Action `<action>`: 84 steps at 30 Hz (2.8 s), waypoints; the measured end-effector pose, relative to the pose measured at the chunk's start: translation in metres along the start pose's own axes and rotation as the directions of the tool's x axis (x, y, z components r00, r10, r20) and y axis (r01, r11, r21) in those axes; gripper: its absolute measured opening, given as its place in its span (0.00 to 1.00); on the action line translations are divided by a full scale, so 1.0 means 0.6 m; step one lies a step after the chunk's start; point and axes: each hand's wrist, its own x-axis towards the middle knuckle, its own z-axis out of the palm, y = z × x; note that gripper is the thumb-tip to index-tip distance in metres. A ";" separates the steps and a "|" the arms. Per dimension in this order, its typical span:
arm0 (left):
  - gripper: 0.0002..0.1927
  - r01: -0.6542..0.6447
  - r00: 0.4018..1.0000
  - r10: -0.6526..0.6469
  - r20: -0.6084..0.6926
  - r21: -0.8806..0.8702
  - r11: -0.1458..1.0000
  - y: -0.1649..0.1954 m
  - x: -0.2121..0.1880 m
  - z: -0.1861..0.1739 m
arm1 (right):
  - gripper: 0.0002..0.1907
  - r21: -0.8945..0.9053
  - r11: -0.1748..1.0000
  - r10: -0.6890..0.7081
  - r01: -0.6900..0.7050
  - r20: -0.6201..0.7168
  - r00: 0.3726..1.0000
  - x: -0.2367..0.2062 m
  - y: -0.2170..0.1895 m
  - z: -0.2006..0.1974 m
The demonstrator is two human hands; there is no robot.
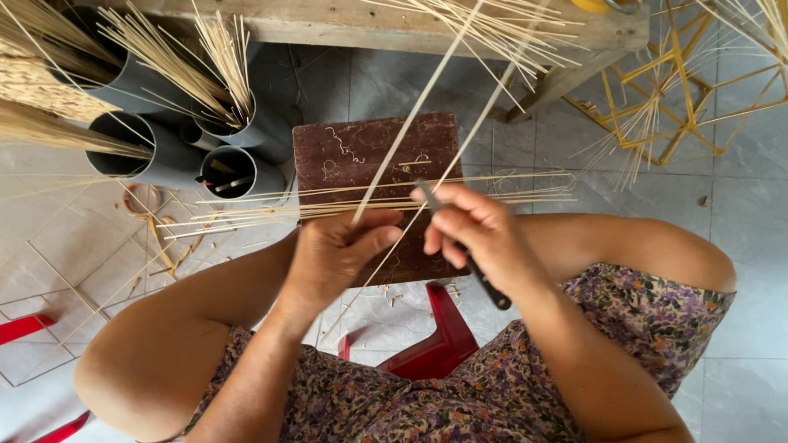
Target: The person sits on the floor and splits thin bamboo sticks lengthwise with a small knife, holding each stick over a wooden block on their lap and pulling the halves apart, then sets the split strips aside and reaches for the next stick from the bundle.
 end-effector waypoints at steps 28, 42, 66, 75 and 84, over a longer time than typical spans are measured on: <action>0.15 -0.084 0.984 0.100 0.145 -0.113 0.990 -0.014 0.000 0.015 | 0.17 0.063 0.996 -0.055 0.064 -0.132 0.990 0.002 -0.037 -0.051; 0.15 0.016 0.992 -0.003 -0.123 0.106 0.994 0.002 0.009 0.044 | 0.15 0.065 0.989 -0.117 0.134 -0.219 0.969 0.006 0.009 -0.024; 0.09 0.041 0.995 -0.045 0.088 0.047 0.998 -0.001 -0.018 -0.093 | 0.14 0.152 0.915 -0.245 0.373 -0.525 0.815 -0.039 -0.079 -0.212; 0.10 0.143 0.976 -0.122 0.181 -0.108 0.984 -0.008 -0.009 -0.073 | 0.19 -0.044 0.972 -0.228 0.229 -0.384 0.895 -0.045 -0.078 -0.118; 0.12 0.285 0.933 -0.278 0.230 0.003 0.959 0.010 -0.003 -0.038 | 0.19 -0.134 0.984 -0.114 0.118 0.038 0.993 -0.005 -0.018 0.000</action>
